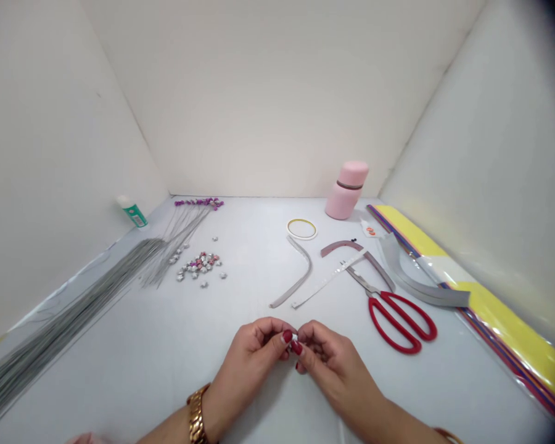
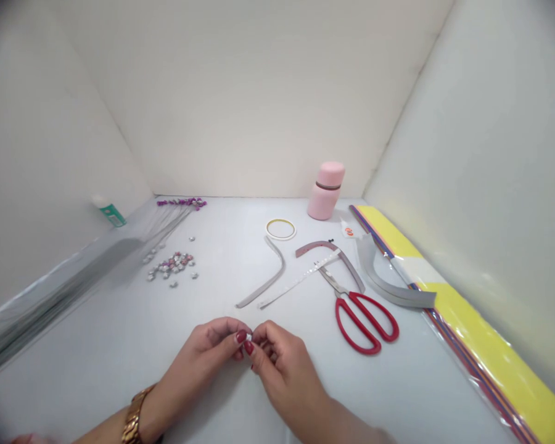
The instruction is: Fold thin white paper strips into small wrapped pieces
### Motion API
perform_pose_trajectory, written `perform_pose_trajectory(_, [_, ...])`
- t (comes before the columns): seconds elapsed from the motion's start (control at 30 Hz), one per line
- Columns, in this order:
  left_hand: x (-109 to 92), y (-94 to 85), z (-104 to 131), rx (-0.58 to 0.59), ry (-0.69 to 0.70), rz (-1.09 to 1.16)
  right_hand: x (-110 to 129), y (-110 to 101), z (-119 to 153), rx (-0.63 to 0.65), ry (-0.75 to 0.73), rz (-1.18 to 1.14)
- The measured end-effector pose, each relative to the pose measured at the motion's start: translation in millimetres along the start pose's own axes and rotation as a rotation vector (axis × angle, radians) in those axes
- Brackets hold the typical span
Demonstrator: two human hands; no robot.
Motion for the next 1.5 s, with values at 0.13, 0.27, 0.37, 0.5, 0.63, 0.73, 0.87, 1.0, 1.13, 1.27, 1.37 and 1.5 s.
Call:
perform_pose_trajectory(0.13, [1,-1.4,2,-0.018,0.067,-0.055,1,0,1,0.005,-0.008,0.053])
perform_pose_trajectory(0.27, [4,-2.0,3,-0.054,0.059,0.002,-1,1,0,-0.001,-0.008,0.067])
perform_pose_trajectory(0.37, [5,-1.8,2,-0.051,0.041,0.028,-1,0,0,-0.049,-0.075,0.195])
perform_pose_trajectory(0.5, [5,-3.5,1,-0.041,0.024,0.076,0,0,0,-0.020,-0.129,0.335])
perform_pose_trajectory(0.63, [6,-4.2,-1,0.001,0.009,0.140,-1,0,-2,0.002,-0.137,0.294])
perform_pose_trajectory(0.73, [6,-3.2,-2,0.031,-0.011,0.236,-3,1,-4,0.018,-0.067,0.160])
perform_pose_trajectory(0.87, [7,-2.8,-3,0.028,-0.040,0.327,-6,4,-7,0.017,0.059,-0.137])
perform_pose_trajectory(1.0, [7,-3.3,-2,0.007,-0.064,0.343,-9,5,-8,0.011,0.119,-0.272])
perform_pose_trajectory(1.13, [6,-1.8,-4,0.024,-0.045,0.369,-12,5,-9,-0.012,0.123,-0.300])
perform_pose_trajectory(1.27, [8,-1.2,-6,0.031,-0.032,0.367,-13,6,-9,-0.019,0.093,-0.280])
perform_pose_trajectory(1.37, [9,-3.5,-6,-0.027,-0.036,0.333,-9,6,-8,-0.085,0.006,-0.247])
perform_pose_trajectory(1.5, [10,-3.3,-4,-0.033,-0.036,0.354,-6,7,-6,-0.077,-0.044,-0.143])
Point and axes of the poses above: each hand's wrist, its own z-axis away from the middle knuckle, its own y-axis out of the palm, x = y × z, the point moved 3 cm from there along -z, towards the middle knuckle, and after that the axes turned 3 degrees about x, right-handed, at the moved point
